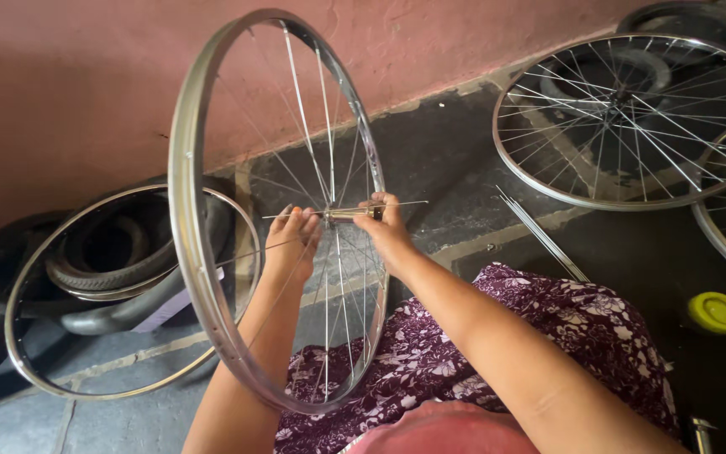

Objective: The person inserts bicycle spokes into the rim and hub of a bicycle wheel. They repeatedly pick up a spoke, thread it through a hole in the rim, and attach it to the hub, rotating the wheel to access different positions.

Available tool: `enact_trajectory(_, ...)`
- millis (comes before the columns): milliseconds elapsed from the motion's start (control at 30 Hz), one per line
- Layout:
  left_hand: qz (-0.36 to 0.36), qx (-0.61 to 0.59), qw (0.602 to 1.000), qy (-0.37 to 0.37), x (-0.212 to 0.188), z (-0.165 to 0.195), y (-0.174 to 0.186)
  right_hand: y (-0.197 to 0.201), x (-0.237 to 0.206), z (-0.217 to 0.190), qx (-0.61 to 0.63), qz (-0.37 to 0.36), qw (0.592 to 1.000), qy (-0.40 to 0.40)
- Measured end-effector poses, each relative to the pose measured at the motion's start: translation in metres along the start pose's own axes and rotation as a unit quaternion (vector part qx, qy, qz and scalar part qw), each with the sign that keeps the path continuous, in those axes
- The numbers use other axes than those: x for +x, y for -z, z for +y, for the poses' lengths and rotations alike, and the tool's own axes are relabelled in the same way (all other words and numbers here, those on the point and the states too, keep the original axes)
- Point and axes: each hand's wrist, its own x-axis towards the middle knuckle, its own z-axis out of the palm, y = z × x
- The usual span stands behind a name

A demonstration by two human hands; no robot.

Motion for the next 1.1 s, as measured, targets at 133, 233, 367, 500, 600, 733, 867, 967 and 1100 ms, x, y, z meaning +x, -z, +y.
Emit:
enact_trajectory(133,0.015,-0.024,0.997,-0.077,0.011,0.011,0.012,0.001,0.002,0.001,0.035,-0.011,0.999,0.011)
enact_trajectory(233,0.04,-0.022,0.989,-0.141,0.015,0.038,0.041,0.003,0.002,0.003,0.034,-0.009,0.999,0.014)
enact_trajectory(367,0.085,-0.029,0.991,-0.099,0.014,0.061,0.059,0.001,0.001,0.004,0.019,-0.017,1.0,-0.004)
enact_trajectory(500,0.055,0.0,0.977,-0.205,0.005,0.073,0.035,-0.001,0.002,0.003,-0.002,-0.023,1.0,-0.004)
enact_trajectory(600,0.002,0.064,0.921,-0.385,-0.014,0.09,0.003,-0.003,0.001,0.003,-0.029,-0.03,0.999,-0.017)
enact_trajectory(733,0.083,0.24,0.849,-0.463,-0.042,0.115,-0.039,-0.01,0.0,0.003,-0.067,-0.036,0.997,-0.03)
enact_trajectory(867,0.104,0.414,0.697,-0.576,-0.049,0.135,-0.07,-0.016,0.001,0.001,-0.12,-0.012,0.991,-0.058)
enact_trajectory(967,0.188,0.597,0.484,-0.611,-0.043,0.142,-0.083,-0.016,0.0,-0.001,-0.09,-0.011,0.995,-0.048)
enact_trajectory(1100,0.219,0.584,0.356,-0.696,-0.024,0.131,-0.096,-0.014,-0.002,-0.006,-0.091,-0.008,0.995,-0.045)
